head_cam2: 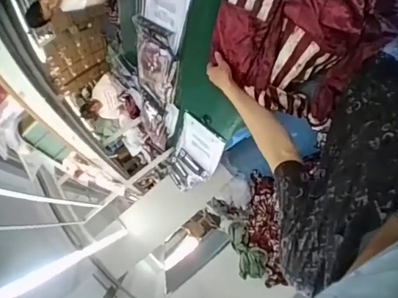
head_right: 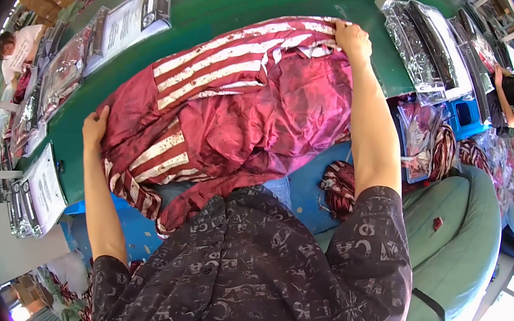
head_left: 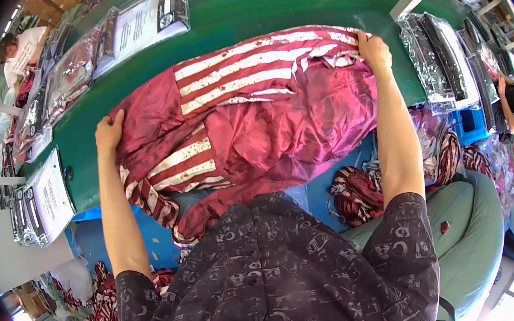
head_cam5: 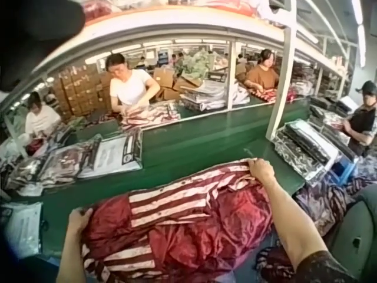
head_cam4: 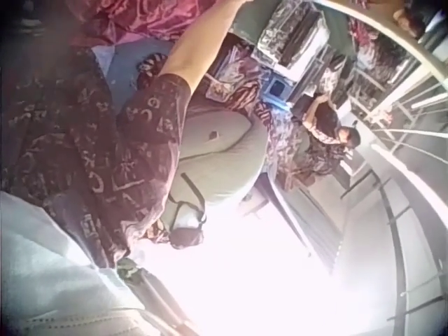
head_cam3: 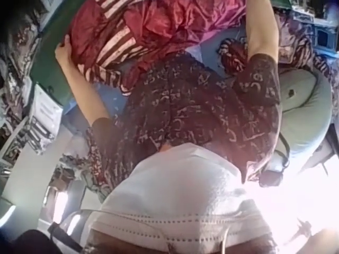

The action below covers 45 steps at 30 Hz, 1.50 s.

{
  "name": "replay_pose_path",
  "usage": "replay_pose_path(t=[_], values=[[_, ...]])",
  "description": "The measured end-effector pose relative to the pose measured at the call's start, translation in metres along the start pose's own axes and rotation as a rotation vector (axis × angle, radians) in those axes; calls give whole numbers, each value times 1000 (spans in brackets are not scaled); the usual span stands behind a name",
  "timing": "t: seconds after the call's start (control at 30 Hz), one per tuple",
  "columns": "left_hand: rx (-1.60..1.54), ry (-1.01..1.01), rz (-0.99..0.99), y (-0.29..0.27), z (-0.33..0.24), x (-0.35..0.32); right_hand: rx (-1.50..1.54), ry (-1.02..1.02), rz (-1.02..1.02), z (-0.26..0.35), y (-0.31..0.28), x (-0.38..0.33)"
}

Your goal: The recorder is folding garments and then placing them into plastic packaging bags on a factory workbench.

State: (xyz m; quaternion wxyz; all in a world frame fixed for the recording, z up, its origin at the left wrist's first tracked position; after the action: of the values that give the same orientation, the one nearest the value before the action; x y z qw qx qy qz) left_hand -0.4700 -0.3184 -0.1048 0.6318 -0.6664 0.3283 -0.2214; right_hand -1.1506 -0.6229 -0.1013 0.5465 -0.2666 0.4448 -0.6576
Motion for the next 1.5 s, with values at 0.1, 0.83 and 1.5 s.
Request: replay_pose_path(t=[0.1,0.83,1.5], values=[[-93,89,-12,5,18,24,6,-39,-195,-7,7,26],[-206,237,-550,20,-45,18,-258,-379,-643,2,49,-25],[-231,34,-432,-4,-15,-12,-430,-1028,-409,105,52,-72]])
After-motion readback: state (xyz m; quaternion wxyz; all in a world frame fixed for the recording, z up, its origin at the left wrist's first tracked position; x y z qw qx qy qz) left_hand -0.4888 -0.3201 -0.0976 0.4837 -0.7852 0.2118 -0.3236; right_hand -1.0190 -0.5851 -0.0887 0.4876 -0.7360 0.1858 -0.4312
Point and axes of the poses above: each hand's wrist, its own x-axis towards the middle knuckle, its own y-axis out of the palm, z = x × y, the point moved 4 cm from there along x, towards the middle knuckle, and after that the axes turned 6 degrees about x, right-handed, at the moved point
